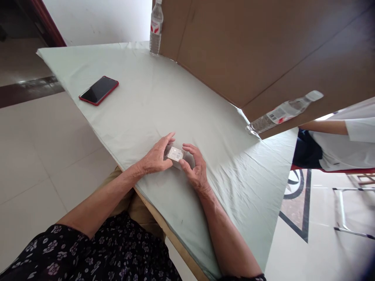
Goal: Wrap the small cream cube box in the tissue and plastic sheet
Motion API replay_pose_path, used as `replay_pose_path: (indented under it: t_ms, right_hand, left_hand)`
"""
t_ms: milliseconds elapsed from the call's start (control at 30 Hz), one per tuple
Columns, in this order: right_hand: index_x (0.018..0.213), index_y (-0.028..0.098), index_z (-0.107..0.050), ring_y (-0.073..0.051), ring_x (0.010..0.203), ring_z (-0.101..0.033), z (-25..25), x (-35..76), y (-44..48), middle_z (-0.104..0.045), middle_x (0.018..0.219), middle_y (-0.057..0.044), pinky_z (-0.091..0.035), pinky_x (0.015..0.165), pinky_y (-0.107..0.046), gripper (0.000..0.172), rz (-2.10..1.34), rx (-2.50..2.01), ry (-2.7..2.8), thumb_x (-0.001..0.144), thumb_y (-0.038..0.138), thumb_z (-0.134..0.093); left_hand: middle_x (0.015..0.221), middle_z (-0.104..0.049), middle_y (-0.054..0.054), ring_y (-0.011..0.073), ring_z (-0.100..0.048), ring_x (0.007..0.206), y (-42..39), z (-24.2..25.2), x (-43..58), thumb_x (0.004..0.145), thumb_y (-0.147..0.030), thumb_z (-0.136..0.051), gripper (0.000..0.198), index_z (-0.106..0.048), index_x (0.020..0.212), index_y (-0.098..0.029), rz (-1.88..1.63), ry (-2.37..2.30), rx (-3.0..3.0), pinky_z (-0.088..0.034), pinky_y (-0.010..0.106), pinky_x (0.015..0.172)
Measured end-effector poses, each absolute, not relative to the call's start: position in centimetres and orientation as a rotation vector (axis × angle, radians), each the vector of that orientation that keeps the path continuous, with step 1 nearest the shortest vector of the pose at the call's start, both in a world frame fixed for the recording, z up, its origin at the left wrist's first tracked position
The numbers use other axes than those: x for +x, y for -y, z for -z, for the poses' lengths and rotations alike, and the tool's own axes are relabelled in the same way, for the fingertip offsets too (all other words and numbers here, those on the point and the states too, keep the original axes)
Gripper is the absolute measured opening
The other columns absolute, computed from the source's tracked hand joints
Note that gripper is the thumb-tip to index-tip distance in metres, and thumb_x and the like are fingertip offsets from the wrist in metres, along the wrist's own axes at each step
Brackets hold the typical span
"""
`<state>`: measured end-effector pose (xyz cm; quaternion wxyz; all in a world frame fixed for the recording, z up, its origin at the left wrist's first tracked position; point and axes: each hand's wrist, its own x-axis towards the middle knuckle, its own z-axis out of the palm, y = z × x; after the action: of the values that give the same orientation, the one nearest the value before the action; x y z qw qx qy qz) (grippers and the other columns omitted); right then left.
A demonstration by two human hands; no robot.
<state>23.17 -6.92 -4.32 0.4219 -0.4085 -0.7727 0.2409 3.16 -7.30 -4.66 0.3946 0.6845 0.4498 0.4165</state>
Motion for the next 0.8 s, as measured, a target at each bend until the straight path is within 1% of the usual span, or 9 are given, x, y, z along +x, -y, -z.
replay_pose_path:
  t_ms: [100, 167, 233, 333, 467, 667, 800]
  right_hand:
    - [0.117, 0.027, -0.062, -0.028, 0.123, -0.061, 4.3, 23.1, 6.9, -0.067, 0.128, -0.011, -0.046, 0.107, -0.052, 0.030, -0.525, -1.022, 1.919, 0.093, 0.046, -0.060]
    - [0.114, 0.026, -0.063, -0.028, 0.120, -0.062, 4.3, 23.0, 6.8, -0.068, 0.125, -0.011, -0.048, 0.105, -0.051, 0.028, -0.496, -1.030, 1.910, 0.093, 0.044, -0.061]
    - [0.112, 0.026, -0.064, -0.027, 0.118, -0.063, 4.4, 23.0, 6.7, -0.069, 0.123, -0.011, -0.049, 0.104, -0.051, 0.025, -0.483, -1.029, 1.905, 0.093, 0.042, -0.061]
    - [0.110, 0.025, -0.065, -0.026, 0.116, -0.064, 4.5, 23.0, 6.8, -0.069, 0.122, -0.011, -0.050, 0.102, -0.049, 0.022, -0.459, -1.022, 1.909, 0.093, 0.038, -0.062]
    - [0.107, 0.026, -0.067, -0.025, 0.114, -0.065, 4.2, 23.2, 6.8, -0.070, 0.122, -0.010, -0.051, 0.100, -0.046, 0.016, -0.369, -1.012, 1.965, 0.093, 0.033, -0.064]
    - [0.105, 0.024, -0.070, -0.026, 0.114, -0.065, 1.7, 23.5, 6.5, -0.071, 0.124, -0.010, -0.046, 0.095, -0.043, 0.013, -0.015, -0.994, 2.279, 0.094, 0.029, -0.065]
    - [0.096, 0.024, -0.070, -0.025, 0.110, -0.065, 0.6, 22.4, 6.3, -0.073, 0.121, -0.008, -0.043, 0.094, -0.042, 0.009, 0.216, -0.980, 2.410, 0.095, 0.021, -0.062]
  left_hand:
    - [0.149, -0.047, 0.018, 0.0323, -0.045, 0.138, 7.3, 4.6, 3.2, 0.069, -0.015, -0.058, 0.094, -0.026, 0.157, -0.017, -1.051, -1.162, 1.805, -0.036, 0.050, 0.116]
    - [0.147, -0.049, 0.019, 0.0342, -0.045, 0.138, 7.3, 4.4, 3.3, 0.069, -0.017, -0.058, 0.092, -0.028, 0.156, -0.015, -1.024, -1.222, 1.854, -0.035, 0.052, 0.116]
    - [0.143, -0.053, 0.019, 0.0353, -0.047, 0.134, 7.3, 4.3, 3.3, 0.068, -0.020, -0.058, 0.092, -0.029, 0.155, -0.012, -0.985, -1.286, 1.890, -0.033, 0.055, 0.116]
    - [0.132, -0.061, 0.015, 0.0341, -0.052, 0.126, 7.3, 4.0, 3.4, 0.067, -0.022, -0.057, 0.093, -0.029, 0.155, -0.011, -0.922, -1.326, 1.909, -0.033, 0.055, 0.114]
    - [0.127, -0.064, 0.012, 0.0318, -0.054, 0.120, 7.4, 3.9, 3.4, 0.067, -0.023, -0.057, 0.094, -0.029, 0.156, -0.012, -0.903, -1.333, 1.918, -0.034, 0.053, 0.113]
    - [0.125, -0.065, 0.012, 0.0291, -0.057, 0.117, 7.3, 4.0, 3.5, 0.069, -0.024, -0.057, 0.092, -0.029, 0.156, -0.013, -0.960, -1.285, 1.960, -0.037, 0.049, 0.112]
    - [0.126, -0.064, 0.014, 0.0298, -0.058, 0.117, 7.3, 4.2, 3.6, 0.069, -0.024, -0.057, 0.090, -0.031, 0.155, -0.011, -0.984, -1.286, 1.986, -0.040, 0.049, 0.110]
